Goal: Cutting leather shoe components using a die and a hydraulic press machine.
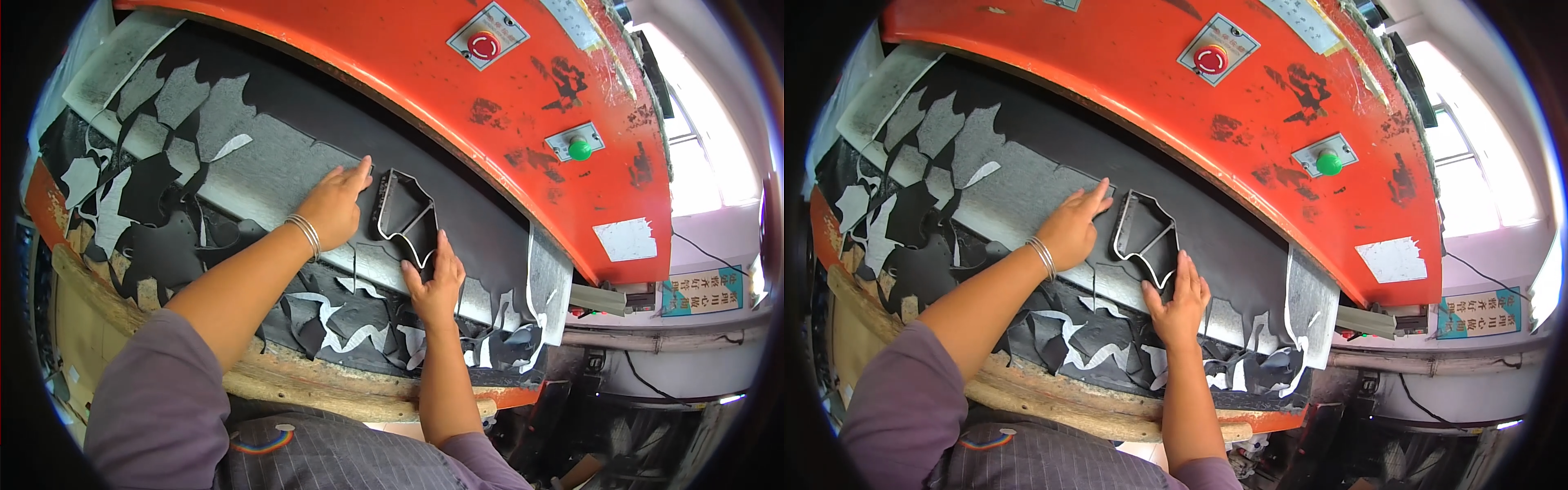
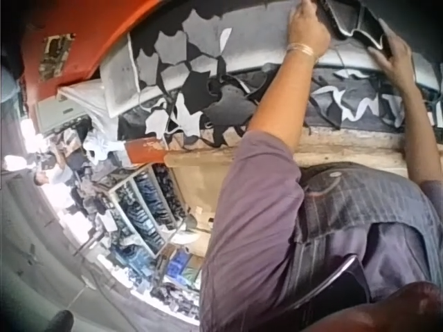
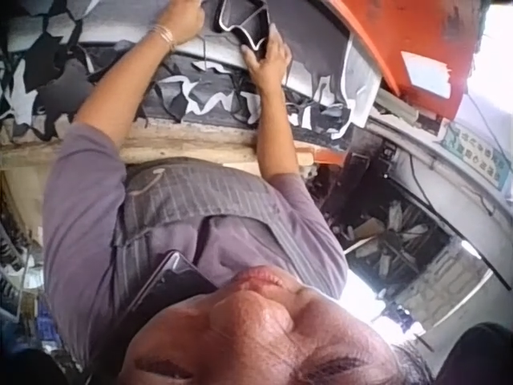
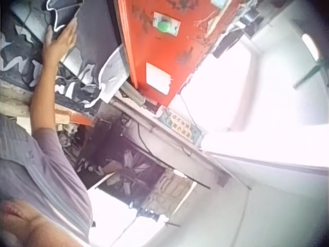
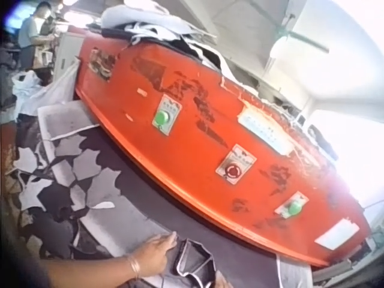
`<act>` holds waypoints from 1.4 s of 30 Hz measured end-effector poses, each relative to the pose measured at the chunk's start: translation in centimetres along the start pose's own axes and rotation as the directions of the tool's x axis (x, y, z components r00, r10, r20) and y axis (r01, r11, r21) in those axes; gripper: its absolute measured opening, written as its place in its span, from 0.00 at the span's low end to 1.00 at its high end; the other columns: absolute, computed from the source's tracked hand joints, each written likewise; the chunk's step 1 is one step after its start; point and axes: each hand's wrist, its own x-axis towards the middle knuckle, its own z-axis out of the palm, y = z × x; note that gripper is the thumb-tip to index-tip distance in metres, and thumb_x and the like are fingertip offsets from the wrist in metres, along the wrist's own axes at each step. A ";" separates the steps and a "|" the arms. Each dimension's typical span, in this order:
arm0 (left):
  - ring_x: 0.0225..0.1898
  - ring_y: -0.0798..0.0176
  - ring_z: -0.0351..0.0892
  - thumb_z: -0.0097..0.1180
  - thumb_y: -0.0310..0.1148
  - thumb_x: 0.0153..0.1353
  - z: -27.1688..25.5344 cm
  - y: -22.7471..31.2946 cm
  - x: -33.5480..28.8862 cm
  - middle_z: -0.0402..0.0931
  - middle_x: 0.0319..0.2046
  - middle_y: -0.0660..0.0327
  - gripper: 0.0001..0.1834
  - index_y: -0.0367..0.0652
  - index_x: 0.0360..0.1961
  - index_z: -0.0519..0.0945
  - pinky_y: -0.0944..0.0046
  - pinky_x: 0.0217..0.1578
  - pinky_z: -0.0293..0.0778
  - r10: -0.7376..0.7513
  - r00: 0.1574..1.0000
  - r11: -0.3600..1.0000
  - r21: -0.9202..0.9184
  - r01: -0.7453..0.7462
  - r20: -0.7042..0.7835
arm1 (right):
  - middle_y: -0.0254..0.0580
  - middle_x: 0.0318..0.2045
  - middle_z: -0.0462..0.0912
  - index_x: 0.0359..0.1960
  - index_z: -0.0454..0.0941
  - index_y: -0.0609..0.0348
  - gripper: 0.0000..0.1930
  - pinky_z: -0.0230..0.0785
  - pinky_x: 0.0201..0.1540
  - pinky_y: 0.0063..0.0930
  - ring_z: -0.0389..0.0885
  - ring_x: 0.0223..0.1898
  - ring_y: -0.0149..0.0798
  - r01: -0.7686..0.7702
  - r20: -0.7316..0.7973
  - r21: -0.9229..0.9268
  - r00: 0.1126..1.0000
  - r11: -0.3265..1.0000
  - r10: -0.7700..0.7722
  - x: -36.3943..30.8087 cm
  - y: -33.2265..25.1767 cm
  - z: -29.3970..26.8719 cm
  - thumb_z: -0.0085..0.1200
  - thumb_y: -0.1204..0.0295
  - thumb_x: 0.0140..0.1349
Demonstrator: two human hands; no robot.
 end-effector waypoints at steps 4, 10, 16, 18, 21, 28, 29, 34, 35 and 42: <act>0.61 0.45 0.65 0.41 0.20 0.53 0.0 0.1 0.0 0.72 0.56 0.50 0.37 0.30 0.67 0.51 0.51 0.67 0.52 -0.025 1.000 1.000 0.009 0.025 0.001 | 0.59 0.57 0.71 0.64 0.63 0.61 0.40 0.51 0.63 0.45 0.68 0.59 0.51 0.087 0.008 -0.024 0.996 0.996 -0.087 0.8 0.2 -0.3 0.63 0.56 0.50; 0.60 0.45 0.65 0.41 0.21 0.53 0.0 0.0 -0.1 0.73 0.57 0.53 0.36 0.29 0.66 0.52 0.53 0.67 0.53 -0.034 0.999 0.999 0.016 0.034 -0.010 | 0.59 0.58 0.69 0.65 0.60 0.61 0.42 0.48 0.64 0.44 0.66 0.61 0.51 0.102 0.081 0.055 0.991 0.993 -0.106 1.0 0.6 -0.9 0.64 0.58 0.49; 0.60 0.46 0.65 0.42 0.21 0.53 0.1 0.1 0.0 0.72 0.57 0.54 0.35 0.29 0.65 0.54 0.54 0.67 0.54 -0.043 0.999 0.998 0.051 0.045 -0.025 | 0.54 0.59 0.69 0.65 0.61 0.61 0.42 0.49 0.64 0.44 0.65 0.61 0.52 0.114 0.107 0.085 0.987 0.990 -0.123 1.1 1.2 -1.2 0.64 0.60 0.47; 0.60 0.46 0.66 0.42 0.21 0.52 -0.1 0.1 -0.1 0.72 0.57 0.53 0.35 0.29 0.64 0.54 0.53 0.67 0.54 -0.037 0.999 0.998 0.053 0.039 -0.037 | 0.54 0.59 0.69 0.64 0.61 0.62 0.42 0.49 0.64 0.44 0.65 0.59 0.53 0.108 0.110 0.085 0.987 0.991 -0.117 1.1 1.1 -1.2 0.63 0.60 0.47; 0.59 0.49 0.67 0.44 0.21 0.52 -0.5 0.2 0.0 0.74 0.55 0.52 0.34 0.28 0.64 0.55 0.55 0.67 0.54 -0.045 0.999 0.997 0.056 0.045 -0.012 | 0.54 0.56 0.71 0.64 0.62 0.62 0.41 0.51 0.63 0.45 0.66 0.56 0.55 0.100 0.097 0.104 0.989 0.990 -0.110 1.1 1.2 -0.9 0.63 0.61 0.46; 0.60 0.47 0.66 0.43 0.21 0.50 -1.0 0.6 0.1 0.73 0.55 0.51 0.36 0.26 0.64 0.54 0.53 0.67 0.53 -0.014 1.000 0.999 0.030 0.014 0.010 | 0.55 0.56 0.72 0.63 0.63 0.61 0.41 0.52 0.63 0.45 0.66 0.57 0.55 0.079 0.074 0.071 0.994 0.994 -0.084 1.5 0.2 -1.0 0.63 0.61 0.45; 0.60 0.46 0.65 0.43 0.21 0.50 -1.1 0.6 0.1 0.73 0.55 0.51 0.36 0.26 0.63 0.54 0.53 0.67 0.53 -0.038 0.999 0.999 0.030 0.038 0.011 | 0.55 0.56 0.72 0.63 0.63 0.61 0.41 0.52 0.63 0.45 0.66 0.57 0.55 0.075 0.067 0.062 0.995 0.995 -0.079 1.6 0.1 -1.0 0.63 0.61 0.45; 0.61 0.46 0.64 0.43 0.21 0.50 -1.8 1.0 -0.4 0.72 0.57 0.52 0.36 0.26 0.64 0.53 0.55 0.67 0.53 -0.081 0.997 0.997 0.018 0.081 0.015 | 0.55 0.57 0.71 0.64 0.62 0.60 0.41 0.52 0.63 0.45 0.66 0.58 0.55 0.105 0.069 0.064 0.992 0.992 -0.109 0.9 -0.3 -0.8 0.62 0.60 0.46; 0.62 0.47 0.64 0.43 0.22 0.51 -2.1 1.3 -0.4 0.72 0.57 0.53 0.36 0.27 0.64 0.54 0.55 0.66 0.54 -0.101 0.995 0.995 0.018 0.100 0.029 | 0.55 0.57 0.71 0.65 0.61 0.59 0.41 0.52 0.64 0.45 0.67 0.58 0.54 0.108 0.074 0.069 0.991 0.992 -0.114 0.7 -0.4 -0.9 0.62 0.60 0.46; 0.46 0.53 0.81 0.53 0.34 0.58 -12.2 1.6 -5.2 0.81 0.40 0.51 0.13 0.39 0.41 0.80 0.57 0.45 0.74 -0.270 0.954 0.904 -0.378 0.202 -0.134 | 0.51 0.54 0.75 0.58 0.70 0.61 0.30 0.59 0.61 0.38 0.71 0.57 0.45 0.059 -0.292 0.303 0.956 0.951 0.034 -0.8 -3.7 -6.8 0.65 0.64 0.54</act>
